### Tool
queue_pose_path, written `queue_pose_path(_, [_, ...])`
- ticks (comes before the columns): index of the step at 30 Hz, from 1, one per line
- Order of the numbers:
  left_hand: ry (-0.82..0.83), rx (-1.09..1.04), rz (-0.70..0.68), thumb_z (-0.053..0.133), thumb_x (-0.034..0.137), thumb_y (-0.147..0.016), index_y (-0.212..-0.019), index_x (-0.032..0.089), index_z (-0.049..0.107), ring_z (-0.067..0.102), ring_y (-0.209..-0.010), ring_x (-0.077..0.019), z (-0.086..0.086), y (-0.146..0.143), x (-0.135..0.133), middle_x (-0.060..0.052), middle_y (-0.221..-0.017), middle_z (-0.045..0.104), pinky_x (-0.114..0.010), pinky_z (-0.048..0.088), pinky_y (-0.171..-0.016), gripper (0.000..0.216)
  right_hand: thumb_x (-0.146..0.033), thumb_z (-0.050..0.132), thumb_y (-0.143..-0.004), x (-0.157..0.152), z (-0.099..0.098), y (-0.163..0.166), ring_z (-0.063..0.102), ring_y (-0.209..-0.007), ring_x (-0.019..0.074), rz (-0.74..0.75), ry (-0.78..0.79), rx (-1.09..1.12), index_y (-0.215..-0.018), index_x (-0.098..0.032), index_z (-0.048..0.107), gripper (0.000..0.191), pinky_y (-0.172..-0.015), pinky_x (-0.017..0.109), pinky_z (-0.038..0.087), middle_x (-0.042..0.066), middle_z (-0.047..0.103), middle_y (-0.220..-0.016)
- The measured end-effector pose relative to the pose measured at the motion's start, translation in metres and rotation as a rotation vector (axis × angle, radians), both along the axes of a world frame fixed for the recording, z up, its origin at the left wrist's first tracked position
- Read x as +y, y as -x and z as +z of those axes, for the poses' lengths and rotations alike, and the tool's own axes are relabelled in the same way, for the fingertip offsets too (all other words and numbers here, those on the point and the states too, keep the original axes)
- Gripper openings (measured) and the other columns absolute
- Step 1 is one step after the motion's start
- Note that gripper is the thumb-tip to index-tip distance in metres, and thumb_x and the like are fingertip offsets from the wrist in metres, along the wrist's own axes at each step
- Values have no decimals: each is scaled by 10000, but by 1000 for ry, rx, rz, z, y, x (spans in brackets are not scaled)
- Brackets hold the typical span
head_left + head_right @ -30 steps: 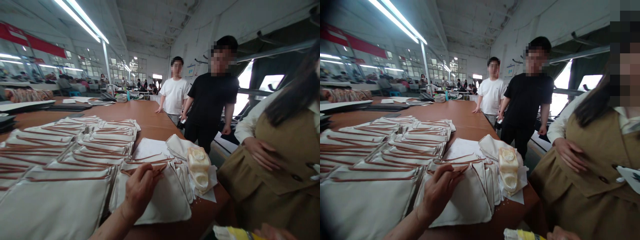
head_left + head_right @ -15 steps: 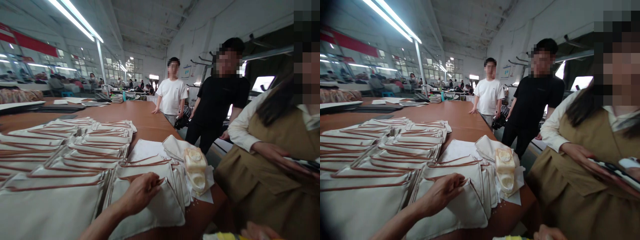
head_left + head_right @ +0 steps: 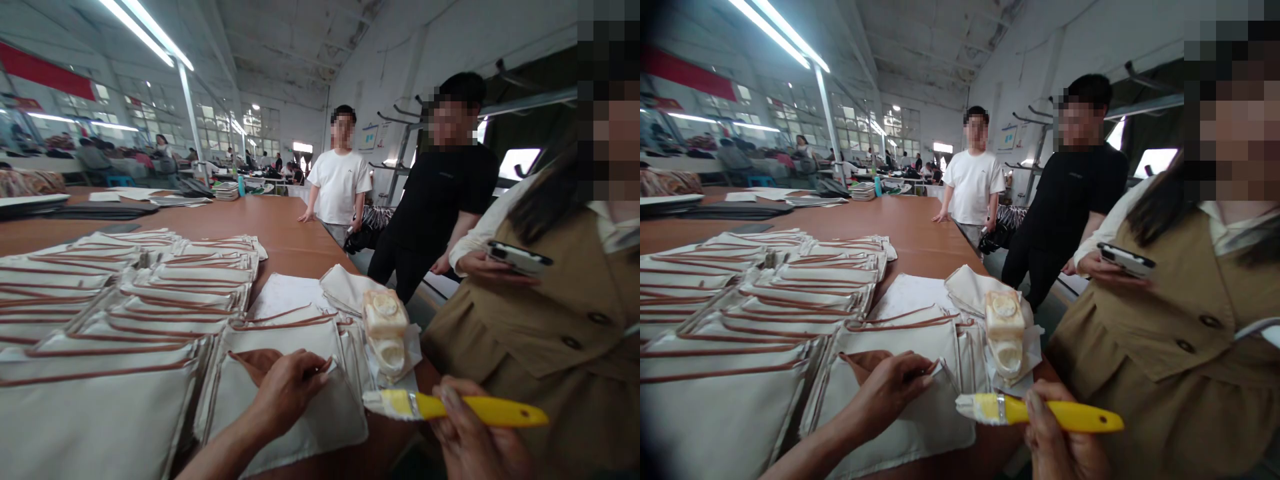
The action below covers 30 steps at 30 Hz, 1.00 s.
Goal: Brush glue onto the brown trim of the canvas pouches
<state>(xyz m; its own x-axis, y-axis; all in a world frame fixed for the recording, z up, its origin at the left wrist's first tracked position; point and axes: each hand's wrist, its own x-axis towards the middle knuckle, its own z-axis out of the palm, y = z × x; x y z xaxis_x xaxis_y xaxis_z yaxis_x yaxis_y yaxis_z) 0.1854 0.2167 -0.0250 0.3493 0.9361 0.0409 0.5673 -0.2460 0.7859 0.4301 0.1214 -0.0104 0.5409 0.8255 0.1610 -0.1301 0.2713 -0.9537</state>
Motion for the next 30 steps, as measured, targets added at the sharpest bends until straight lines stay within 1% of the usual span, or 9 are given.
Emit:
queue_pose_path(3, [-1,-53,-28,606,346,-871,-851,199,740,594,-791,-182,-1,-4,-6,-27,-855,645,-275,389,-705,200,-551,737,-845,14,5,6,399,-524,123,26,-11,-148,-833,-195,643,368,-480,231,364,-25,451,-601])
queue_pose_path(7, [26,-133,-43,603,368,-893,-879,203,757,582,-777,-178,-3,-9,-14,-26,-839,610,-267,387,-685,226,-482,639,-941,27,12,12,471,-559,139,76,-77,-552,-837,-184,670,317,-521,240,396,-2,513,-643])
queue_pose_path(11, [48,-149,-109,621,318,-900,-877,201,759,577,-805,-170,-2,-11,-19,-21,-848,579,-249,390,-697,183,-352,565,-1002,43,13,13,552,-611,137,156,-241,-768,-866,-199,652,222,-588,220,455,-9,583,-705])
queue_pose_path(14, [49,-150,-143,620,305,-920,-841,195,748,569,-814,-165,-2,-10,-21,-15,-834,558,-241,389,-702,187,-319,564,-1011,51,15,9,568,-624,124,134,-299,-850,-870,-209,637,194,-609,206,459,-23,595,-718])
queue_pose_path(18, [43,-159,-137,632,294,-926,-849,191,743,572,-805,-161,-4,-10,-21,-13,-839,559,-242,394,-712,170,-303,576,-1016,45,21,4,584,-677,113,42,-269,-926,-927,-223,633,132,-651,198,449,-32,619,-775])
queue_pose_path(23, [9,-168,-158,632,293,-932,-786,180,717,562,-784,-157,-4,-14,-24,-13,-806,547,-226,382,-660,203,-250,526,-1027,39,23,8,561,-641,108,163,-361,-961,-886,-219,593,159,-632,204,445,-41,567,-728])
queue_pose_path(27, [-13,-183,-162,633,268,-934,-920,207,765,578,-783,-154,-6,-16,-28,-20,-829,566,-215,396,-656,147,-252,558,-1018,35,22,5,589,-730,131,62,-307,-969,-942,-217,614,101,-707,240,448,-21,609,-803])
queue_pose_path(28, [-23,-182,-162,630,267,-937,-952,216,771,579,-781,-153,-7,-17,-29,-21,-835,571,-213,399,-656,151,-251,560,-1019,33,22,4,595,-757,134,65,-301,-972,-951,-218,614,93,-729,244,448,-17,614,-823])
queue_pose_path(30, [-50,-172,-153,625,274,-943,-970,222,775,570,-762,-148,-10,-18,-31,-22,-831,568,-207,397,-639,162,-228,553,-1019,28,23,3,601,-766,129,142,-335,-997,-952,-218,600,83,-739,241,450,-18,609,-829])
